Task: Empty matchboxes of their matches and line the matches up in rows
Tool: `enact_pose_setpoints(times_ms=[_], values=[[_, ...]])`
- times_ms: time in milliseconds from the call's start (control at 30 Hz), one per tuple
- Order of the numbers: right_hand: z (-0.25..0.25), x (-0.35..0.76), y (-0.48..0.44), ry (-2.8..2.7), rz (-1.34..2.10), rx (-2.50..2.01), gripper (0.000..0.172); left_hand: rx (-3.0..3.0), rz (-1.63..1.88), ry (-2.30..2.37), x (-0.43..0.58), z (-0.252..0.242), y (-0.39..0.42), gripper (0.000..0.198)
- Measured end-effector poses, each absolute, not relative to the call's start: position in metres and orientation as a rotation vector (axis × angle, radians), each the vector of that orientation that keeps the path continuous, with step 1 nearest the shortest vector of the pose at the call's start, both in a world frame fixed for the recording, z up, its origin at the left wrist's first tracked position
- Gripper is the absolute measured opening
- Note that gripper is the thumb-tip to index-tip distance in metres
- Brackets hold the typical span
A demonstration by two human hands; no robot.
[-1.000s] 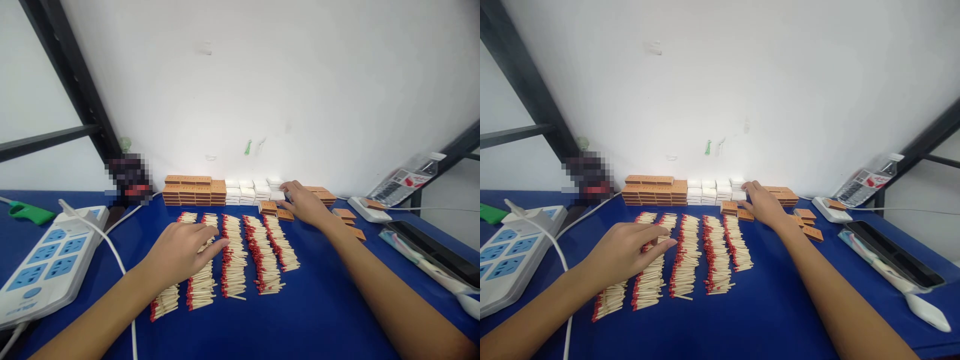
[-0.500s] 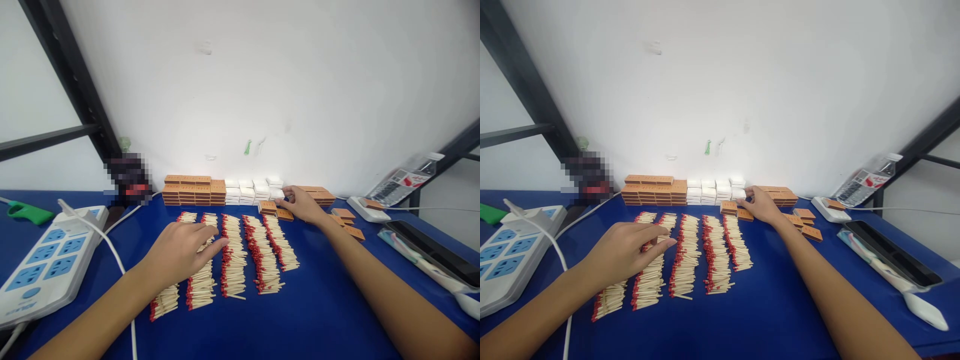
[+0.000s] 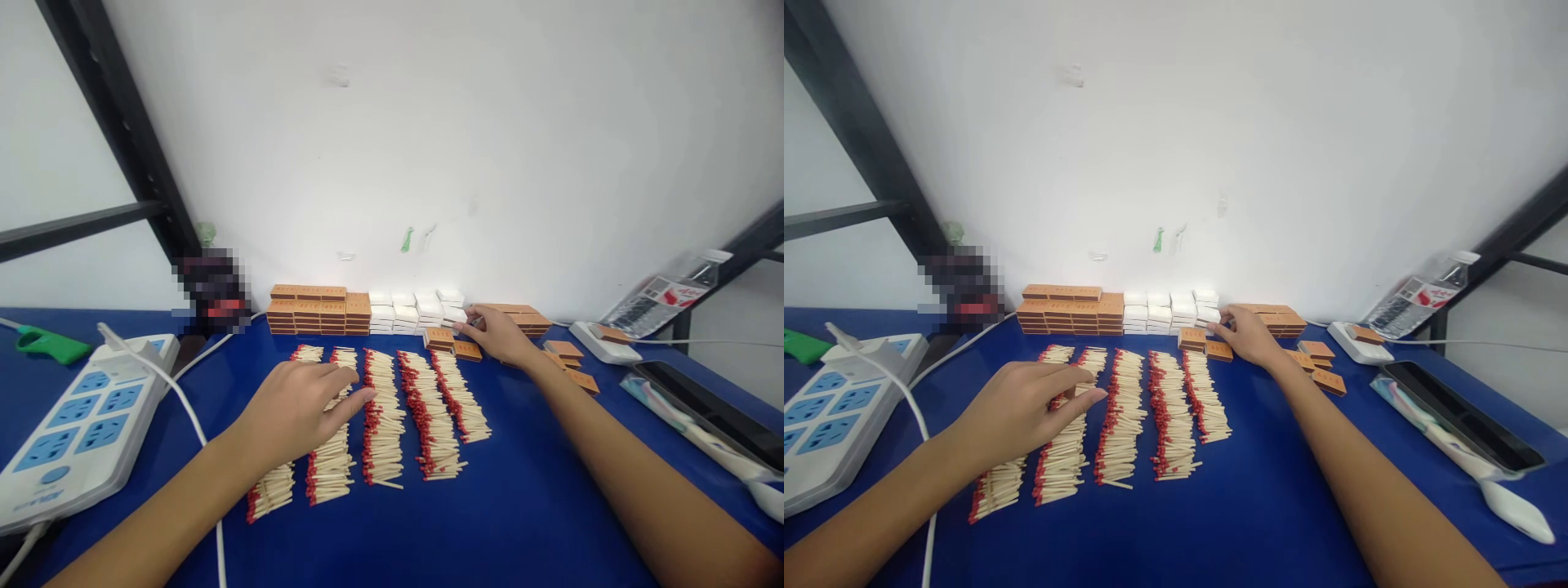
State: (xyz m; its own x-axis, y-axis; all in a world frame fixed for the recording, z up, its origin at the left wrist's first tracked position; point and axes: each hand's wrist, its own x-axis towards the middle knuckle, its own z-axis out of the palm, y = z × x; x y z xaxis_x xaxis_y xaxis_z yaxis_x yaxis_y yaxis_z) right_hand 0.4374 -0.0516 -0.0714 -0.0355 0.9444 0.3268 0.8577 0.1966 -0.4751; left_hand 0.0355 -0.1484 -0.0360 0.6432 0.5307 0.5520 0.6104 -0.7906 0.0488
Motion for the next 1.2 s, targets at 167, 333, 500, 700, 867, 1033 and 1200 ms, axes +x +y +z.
enact_pose_setpoints(times_ms=[167, 333, 500, 700, 867, 1033, 1200], values=[[-0.0678, 0.4413, -0.053, -1.984, 0.162, -1.653, 0.033, -2.72, -0.832, -0.968, 0.0349, -0.0373, -0.1476, 0.042], [-0.0699, 0.4407, -0.0506, -2.055, 0.08, -1.631, 0.033, -2.723, -0.816, -0.976, 0.0354, -0.0372, -0.1477, 0.042], [-0.0685, 0.441, -0.0509, -2.093, 0.04, -1.619, 0.035, -2.735, -0.812, -0.982, 0.0357, -0.0368, -0.1475, 0.043], [-0.064, 0.4443, -0.0529, -2.149, 0.064, -1.582, 0.033, -2.725, -0.811, -0.985, 0.0349, -0.0376, -0.1471, 0.045], [-0.0641, 0.4424, -0.054, -2.101, 0.065, -1.624, 0.032, -2.729, -0.812, -0.976, 0.0351, -0.0371, -0.1472, 0.045], [-0.0672, 0.4433, -0.0538, -2.075, 0.082, -1.62, 0.037, -2.728, -0.815, -0.98, 0.0356, -0.0363, -0.1473, 0.044], [-0.069, 0.446, -0.0537, -2.045, 0.134, -1.629, 0.042, -2.727, -0.798, -0.989, 0.0349, -0.0372, -0.1476, 0.045]])
